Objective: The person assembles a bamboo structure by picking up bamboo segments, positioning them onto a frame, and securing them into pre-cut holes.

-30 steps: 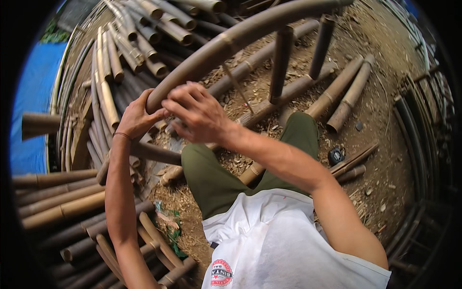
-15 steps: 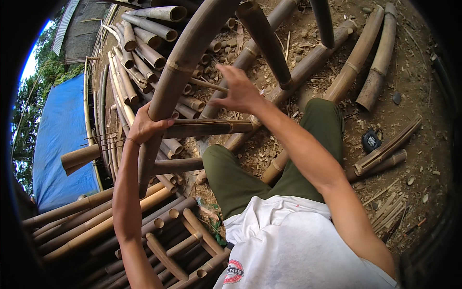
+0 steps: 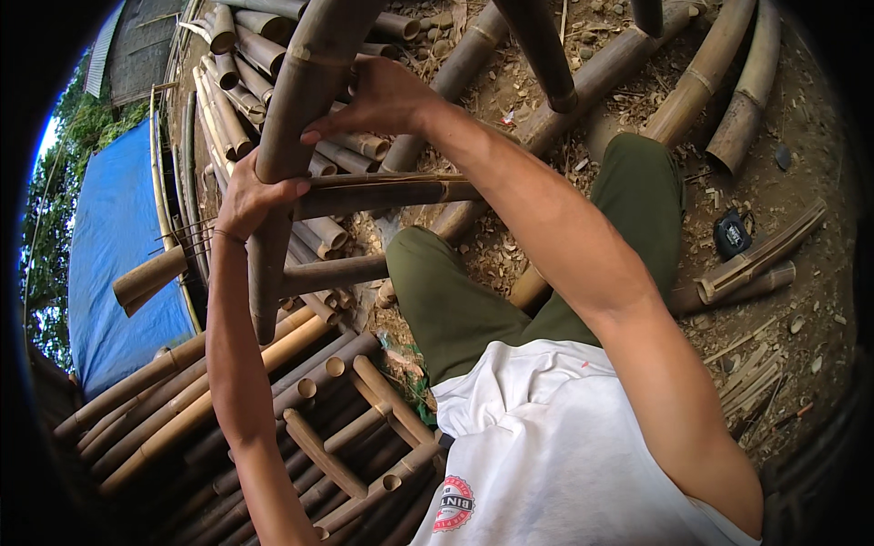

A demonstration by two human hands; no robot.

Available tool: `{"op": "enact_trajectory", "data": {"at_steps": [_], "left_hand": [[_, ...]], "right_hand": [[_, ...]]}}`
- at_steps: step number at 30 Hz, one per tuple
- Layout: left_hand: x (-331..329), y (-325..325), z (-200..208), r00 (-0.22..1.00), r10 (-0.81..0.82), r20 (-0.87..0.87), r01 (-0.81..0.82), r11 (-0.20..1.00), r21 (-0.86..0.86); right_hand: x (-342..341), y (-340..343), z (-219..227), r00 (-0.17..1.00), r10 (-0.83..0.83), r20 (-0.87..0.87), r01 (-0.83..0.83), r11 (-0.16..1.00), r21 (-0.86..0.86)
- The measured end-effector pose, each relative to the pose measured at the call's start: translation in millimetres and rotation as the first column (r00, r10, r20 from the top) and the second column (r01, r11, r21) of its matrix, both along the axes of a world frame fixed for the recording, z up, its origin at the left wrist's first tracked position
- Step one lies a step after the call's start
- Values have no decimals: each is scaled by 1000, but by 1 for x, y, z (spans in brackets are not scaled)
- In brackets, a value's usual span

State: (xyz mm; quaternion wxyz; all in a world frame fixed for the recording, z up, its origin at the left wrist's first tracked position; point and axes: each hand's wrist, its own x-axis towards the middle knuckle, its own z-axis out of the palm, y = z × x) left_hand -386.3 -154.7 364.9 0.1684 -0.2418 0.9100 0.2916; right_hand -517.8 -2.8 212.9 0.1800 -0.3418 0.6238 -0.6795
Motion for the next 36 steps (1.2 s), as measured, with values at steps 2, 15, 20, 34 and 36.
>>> {"op": "enact_trajectory", "data": {"at_steps": [2, 15, 20, 34, 36], "left_hand": [[1, -3, -1, 1000, 2, -8, -2, 1000, 1], [5, 4, 0, 999, 40, 6, -40, 999, 34], [3, 6, 0, 1000, -6, -11, 6, 1000, 21], [8, 0, 1, 999, 6, 46, -6, 1000, -13], [13, 1, 3, 1000, -1, -2, 1, 992, 123]], "right_hand": [[4, 1, 0, 998, -60, -10, 60, 998, -9], [2, 3, 3, 979, 171, 108, -111, 902, -416], [-4, 5, 3, 998, 65, -4, -63, 952, -299], [-9, 26, -4, 933, 301, 198, -190, 879, -438], [-6, 29, 2, 955, 254, 153, -178, 903, -390]]}}
